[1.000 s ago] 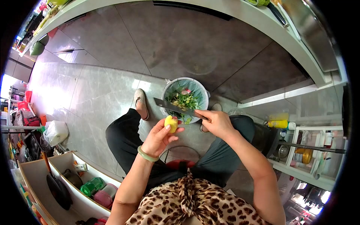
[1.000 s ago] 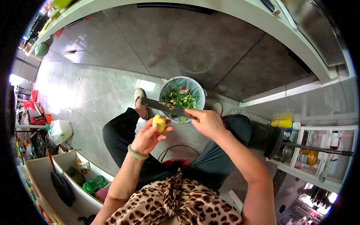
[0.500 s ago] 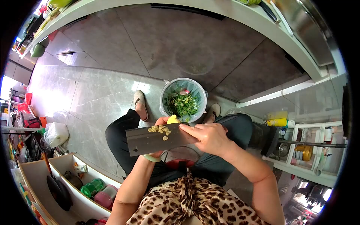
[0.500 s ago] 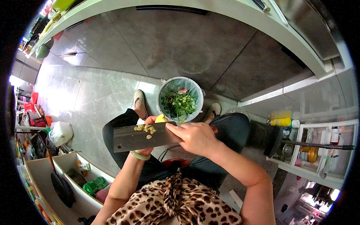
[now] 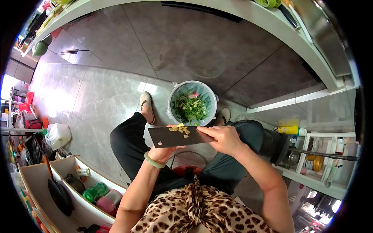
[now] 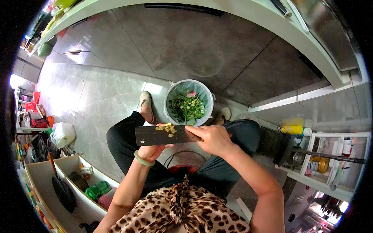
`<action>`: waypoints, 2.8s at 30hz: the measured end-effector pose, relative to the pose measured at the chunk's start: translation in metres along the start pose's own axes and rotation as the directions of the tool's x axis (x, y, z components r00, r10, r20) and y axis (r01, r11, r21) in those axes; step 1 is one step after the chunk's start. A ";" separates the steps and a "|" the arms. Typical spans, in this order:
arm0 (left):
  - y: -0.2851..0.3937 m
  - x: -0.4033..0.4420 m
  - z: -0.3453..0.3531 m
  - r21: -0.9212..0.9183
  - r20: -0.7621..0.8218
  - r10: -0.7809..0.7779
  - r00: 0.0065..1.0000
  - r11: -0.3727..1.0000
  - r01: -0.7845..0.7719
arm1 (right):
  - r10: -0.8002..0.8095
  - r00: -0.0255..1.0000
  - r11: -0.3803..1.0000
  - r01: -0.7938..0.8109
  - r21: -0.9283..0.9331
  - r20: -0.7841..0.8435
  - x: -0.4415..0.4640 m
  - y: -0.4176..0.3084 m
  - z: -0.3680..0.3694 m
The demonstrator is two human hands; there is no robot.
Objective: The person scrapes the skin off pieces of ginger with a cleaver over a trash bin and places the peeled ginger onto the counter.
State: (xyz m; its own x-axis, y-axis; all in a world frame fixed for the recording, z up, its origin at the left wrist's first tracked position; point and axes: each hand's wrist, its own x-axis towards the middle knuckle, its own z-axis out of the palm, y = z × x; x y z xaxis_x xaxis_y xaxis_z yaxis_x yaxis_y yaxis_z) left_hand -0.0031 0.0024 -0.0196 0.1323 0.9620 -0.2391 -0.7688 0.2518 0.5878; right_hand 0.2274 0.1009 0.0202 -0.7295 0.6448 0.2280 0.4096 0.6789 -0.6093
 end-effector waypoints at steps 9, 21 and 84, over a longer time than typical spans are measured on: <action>0.009 0.012 -0.009 -0.003 0.024 -0.075 0.997 0.997 0.075 | 0.031 0.999 0.995 -0.030 0.092 -0.014 0.013 0.039 0.015; -0.003 0.016 0.004 -0.328 0.052 0.025 0.998 0.945 -0.006 | -0.034 0.999 0.999 0.034 -0.014 0.004 0.015 -0.042 -0.018; -0.010 0.003 0.017 -0.032 -0.010 0.111 0.994 0.993 -0.111 | -0.025 0.999 0.997 0.027 -0.067 0.020 0.008 -0.032 -0.009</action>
State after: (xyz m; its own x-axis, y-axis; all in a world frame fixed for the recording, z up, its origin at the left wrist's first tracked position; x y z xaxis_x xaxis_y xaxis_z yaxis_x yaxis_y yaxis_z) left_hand 0.0156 0.0045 -0.0124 0.0401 0.9829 -0.1797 -0.7983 0.1396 0.5858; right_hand 0.2135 0.0874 0.0484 -0.7506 0.6202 0.2279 0.4258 0.7178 -0.5508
